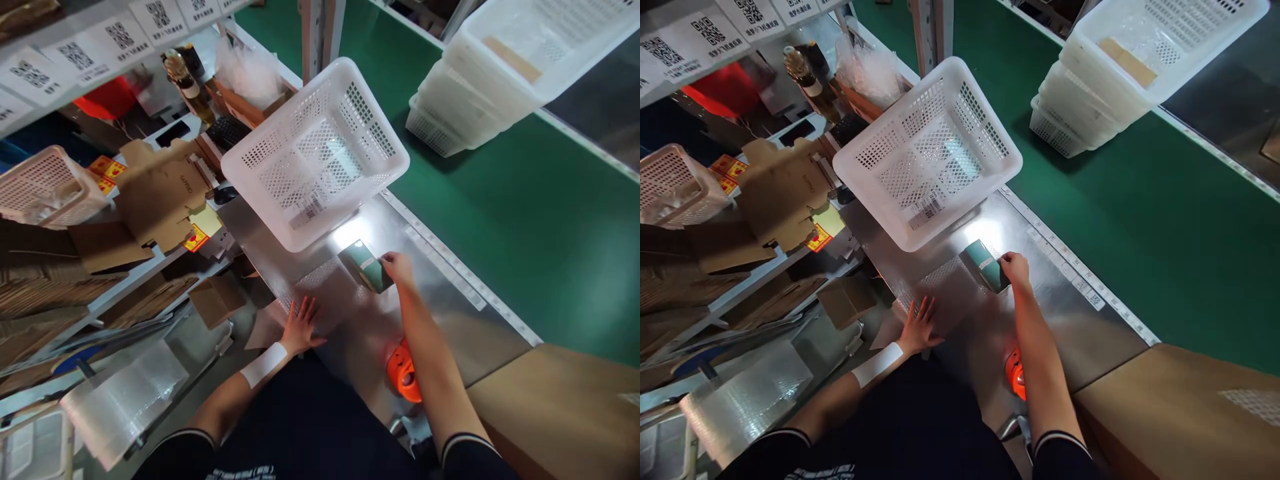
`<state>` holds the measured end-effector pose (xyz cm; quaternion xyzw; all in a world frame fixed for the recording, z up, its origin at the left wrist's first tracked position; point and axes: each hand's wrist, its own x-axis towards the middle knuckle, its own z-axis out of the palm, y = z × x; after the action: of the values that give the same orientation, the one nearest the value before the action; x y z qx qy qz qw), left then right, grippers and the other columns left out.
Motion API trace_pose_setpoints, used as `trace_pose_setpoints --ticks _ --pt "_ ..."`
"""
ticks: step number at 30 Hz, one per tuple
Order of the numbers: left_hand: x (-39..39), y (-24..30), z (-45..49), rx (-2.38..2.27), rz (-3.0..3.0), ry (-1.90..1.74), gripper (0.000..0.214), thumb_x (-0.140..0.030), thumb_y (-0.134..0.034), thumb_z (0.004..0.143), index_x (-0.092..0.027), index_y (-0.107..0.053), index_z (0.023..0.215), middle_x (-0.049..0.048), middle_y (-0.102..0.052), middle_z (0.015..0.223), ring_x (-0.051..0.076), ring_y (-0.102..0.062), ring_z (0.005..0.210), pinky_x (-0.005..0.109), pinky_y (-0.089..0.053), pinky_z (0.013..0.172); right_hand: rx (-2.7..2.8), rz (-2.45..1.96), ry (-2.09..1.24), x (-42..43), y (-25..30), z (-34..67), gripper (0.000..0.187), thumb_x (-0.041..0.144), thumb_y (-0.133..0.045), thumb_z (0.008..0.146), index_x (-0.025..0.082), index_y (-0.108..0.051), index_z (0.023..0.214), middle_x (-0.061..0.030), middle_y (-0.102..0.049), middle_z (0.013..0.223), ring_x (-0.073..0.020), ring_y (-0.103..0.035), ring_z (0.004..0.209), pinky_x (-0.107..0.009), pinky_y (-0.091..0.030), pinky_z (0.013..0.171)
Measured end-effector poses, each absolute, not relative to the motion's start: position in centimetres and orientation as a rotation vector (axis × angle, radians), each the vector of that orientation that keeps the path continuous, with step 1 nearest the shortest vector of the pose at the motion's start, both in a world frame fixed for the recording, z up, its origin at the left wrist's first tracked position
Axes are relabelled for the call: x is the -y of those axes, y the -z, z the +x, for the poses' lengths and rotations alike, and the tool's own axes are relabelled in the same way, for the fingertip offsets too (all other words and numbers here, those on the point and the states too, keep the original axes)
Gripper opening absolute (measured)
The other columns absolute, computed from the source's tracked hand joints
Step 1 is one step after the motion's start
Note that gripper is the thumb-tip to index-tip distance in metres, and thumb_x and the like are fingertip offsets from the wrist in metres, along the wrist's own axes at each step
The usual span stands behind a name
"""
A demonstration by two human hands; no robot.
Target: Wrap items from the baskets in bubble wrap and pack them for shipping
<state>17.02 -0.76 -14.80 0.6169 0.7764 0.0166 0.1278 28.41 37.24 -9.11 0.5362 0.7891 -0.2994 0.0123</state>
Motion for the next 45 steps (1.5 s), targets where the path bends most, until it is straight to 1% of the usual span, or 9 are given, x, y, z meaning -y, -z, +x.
trace_pose_setpoints --ticks 6,9,13,17,25,31,36,41,45 --pt "1.3 15.0 17.4 -2.259 1.741 -0.056 0.088 -0.071 -0.057 0.092 -0.025 -0.037 0.165 0.0156 -0.03 0.172 0.045 -0.027 0.159 0.076 -0.018 0.124 -2.506 1.475 1.125 -35.0 8.0 29.7 0.036 0.039 -0.05 0.1 0.021 -0.081 0.097 -0.0039 -0.078 0.088 -0.0211 -0.069 0.082 -0.028 -0.048 0.072" --pt "0.9 14.5 17.5 -2.298 1.735 -0.075 0.079 -0.064 -0.061 0.093 -0.027 -0.046 0.161 0.0143 -0.037 0.17 0.044 -0.031 0.158 0.076 -0.024 0.124 -2.586 1.314 1.171 -33.2 7.3 30.5 0.03 0.043 -0.061 0.096 0.024 -0.078 0.112 -0.0015 -0.079 0.096 -0.021 -0.07 0.085 -0.028 -0.048 0.074" --pt "-2.1 12.4 17.2 -2.396 1.754 -0.198 0.058 -0.045 -0.061 0.097 -0.02 -0.059 0.149 0.0165 -0.053 0.16 0.04 -0.046 0.15 0.066 -0.034 0.125 -2.724 1.367 0.912 -29.8 6.8 30.2 0.035 0.038 -0.067 0.094 0.024 -0.072 0.126 -0.0076 -0.077 0.12 -0.0266 -0.07 0.105 -0.033 -0.051 0.085" --pt "-8.1 9.4 15.7 -2.396 1.854 -0.419 0.065 -0.034 -0.059 0.098 -0.015 -0.047 0.159 0.016 -0.04 0.169 0.037 -0.043 0.153 0.052 -0.044 0.122 -2.82 1.456 0.588 -25.8 6.8 29.2 0.039 0.03 -0.069 0.094 0.022 -0.069 0.132 -0.0136 -0.071 0.133 -0.0302 -0.067 0.115 -0.037 -0.052 0.089" --pt "-14.7 8.2 13.0 -2.184 2.147 -0.261 0.067 -0.012 -0.047 0.098 -0.03 -0.042 0.163 0.0051 -0.04 0.17 0.027 -0.035 0.159 0.051 -0.031 0.13 -3.175 1.367 0.305 -20.5 9.7 30.3 0.034 0.023 -0.056 0.099 0.022 -0.073 0.129 -0.0152 -0.07 0.128 -0.0301 -0.062 0.116 -0.043 -0.051 0.096" --pt "-14.1 9.8 13.2 -2.144 2.059 -0.395 0.06 -0.014 -0.043 0.102 -0.031 -0.049 0.159 0.0031 -0.047 0.166 0.025 -0.038 0.158 0.047 -0.035 0.128 -3.149 1.302 0.545 -20.9 9.8 31.7 0.039 0.029 -0.056 0.097 0.023 -0.069 0.134 -0.0148 -0.058 0.149 -0.0327 -0.053 0.139 -0.051 -0.047 0.113" --pt "-14.4 9.9 14.3 -2.11 1.915 -0.551 0.061 -0.013 -0.045 0.101 -0.032 -0.048 0.159 0.0031 -0.045 0.167 0.027 -0.034 0.16 0.054 -0.032 0.13 -2.953 1.108 0.703 -23.6 8.6 31.2 0.078 0.027 -0.064 0.088 0.019 -0.038 0.162 -0.0183 -0.044 0.164 -0.035 -0.043 0.151 -0.056 -0.041 0.121" --pt "-14.0 10.0 15.5 -2.115 1.826 -0.591 0.061 -0.015 -0.044 0.102 -0.03 -0.044 0.162 0.0043 -0.042 0.168 0.027 -0.031 0.161 0.055 -0.032 0.13 -2.918 1.029 0.892 -24.5 8.9 31.3 0.067 0.032 -0.058 0.092 0.017 -0.046 0.156 -0.0198 -0.044 0.164 -0.0345 -0.045 0.15 -0.055 -0.041 0.122" --pt "-12.4 10.9 16.3 -2.161 1.81 -0.612 0.061 -0.015 -0.042 0.102 -0.027 -0.043 0.162 0.0046 -0.037 0.171 0.028 -0.03 0.161 0.053 -0.031 0.13 -2.77 1.267 1.302 -25.7 8.8 31.2 0.072 0.046 -0.058 0.093 0.017 -0.042 0.157 -0.0204 -0.06 0.148 -0.0328 -0.059 0.137 -0.054 -0.049 0.114"
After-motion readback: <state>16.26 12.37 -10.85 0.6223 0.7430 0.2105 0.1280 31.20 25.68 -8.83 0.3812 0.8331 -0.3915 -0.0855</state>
